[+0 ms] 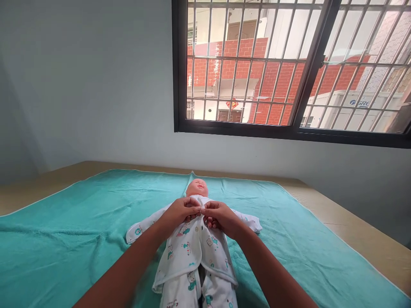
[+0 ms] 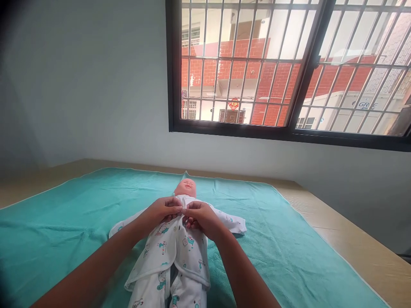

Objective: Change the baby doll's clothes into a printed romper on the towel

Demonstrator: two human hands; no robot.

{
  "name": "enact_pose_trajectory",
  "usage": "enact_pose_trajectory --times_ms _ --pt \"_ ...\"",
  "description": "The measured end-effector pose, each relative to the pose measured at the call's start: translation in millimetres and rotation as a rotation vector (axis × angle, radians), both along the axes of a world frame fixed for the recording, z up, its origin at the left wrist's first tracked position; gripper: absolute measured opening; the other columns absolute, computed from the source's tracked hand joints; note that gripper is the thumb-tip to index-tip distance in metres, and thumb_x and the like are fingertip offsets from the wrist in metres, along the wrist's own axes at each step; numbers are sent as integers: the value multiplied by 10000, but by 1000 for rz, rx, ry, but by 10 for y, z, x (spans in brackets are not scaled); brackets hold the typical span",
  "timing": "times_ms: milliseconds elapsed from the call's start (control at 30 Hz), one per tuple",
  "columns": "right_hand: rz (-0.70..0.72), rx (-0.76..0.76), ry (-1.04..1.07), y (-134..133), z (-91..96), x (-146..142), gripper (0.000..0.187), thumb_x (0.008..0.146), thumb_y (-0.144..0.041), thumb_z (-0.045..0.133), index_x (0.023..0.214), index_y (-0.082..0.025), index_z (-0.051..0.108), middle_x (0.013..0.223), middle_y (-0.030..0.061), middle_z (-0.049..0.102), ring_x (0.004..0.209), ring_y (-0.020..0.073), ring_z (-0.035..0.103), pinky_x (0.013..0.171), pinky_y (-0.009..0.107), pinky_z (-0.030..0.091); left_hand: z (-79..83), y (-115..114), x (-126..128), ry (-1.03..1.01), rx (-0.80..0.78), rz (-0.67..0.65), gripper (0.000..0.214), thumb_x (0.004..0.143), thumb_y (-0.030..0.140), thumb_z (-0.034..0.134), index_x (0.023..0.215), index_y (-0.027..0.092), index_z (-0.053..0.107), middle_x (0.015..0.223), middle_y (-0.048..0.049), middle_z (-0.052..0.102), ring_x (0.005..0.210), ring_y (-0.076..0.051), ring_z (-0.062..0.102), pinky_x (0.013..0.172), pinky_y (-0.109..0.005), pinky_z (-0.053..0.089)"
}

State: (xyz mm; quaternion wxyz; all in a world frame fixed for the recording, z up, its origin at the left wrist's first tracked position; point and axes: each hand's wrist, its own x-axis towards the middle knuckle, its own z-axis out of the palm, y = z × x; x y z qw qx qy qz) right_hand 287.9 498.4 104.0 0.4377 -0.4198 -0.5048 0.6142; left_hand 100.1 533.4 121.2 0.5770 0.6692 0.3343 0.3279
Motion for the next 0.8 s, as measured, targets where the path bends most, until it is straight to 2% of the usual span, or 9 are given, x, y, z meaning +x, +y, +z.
enact_pose_trajectory --times_ms 233,400,533,700,800 --pt "-30 -9 -27 10 -2 -10 349 689 -406 781 807 -162 561 628 -28 613 498 45 511 450 152 297 -16 -3 0 18 72 15 277 750 434 667 818 172 606 687 26 558 581 -95 442 534 -216 322" --pt "5 -11 20 -9 15 -15 321 706 -387 769 805 -147 580 625 -26 601 494 37 504 461 150 310 -25 11 15 -12 47 -15 240 757 389 670 826 172 597 695 21 610 586 -93 457 535 -213 324" --pt "-18 2 -7 -11 21 -22 319 723 -385 759 825 -162 554 627 -26 609 499 47 522 458 148 312 -22 1 -2 -35 36 -26 212 761 353 680 814 167 593 683 26 598 589 -86 451 542 -209 319" --pt "26 23 -60 0 13 -3 376 676 -391 802 871 -160 578 664 -21 632 516 53 538 461 151 310 -37 6 -39 -127 -77 -53 210 750 322 689 850 165 591 717 27 608 606 -77 457 580 -198 333" --pt "45 43 -58 14 -11 18 362 683 -371 799 882 -153 590 697 -12 643 532 51 539 482 155 331 -50 12 -11 -83 -27 -29 201 751 316 672 849 162 589 699 28 595 597 -83 453 562 -205 325"
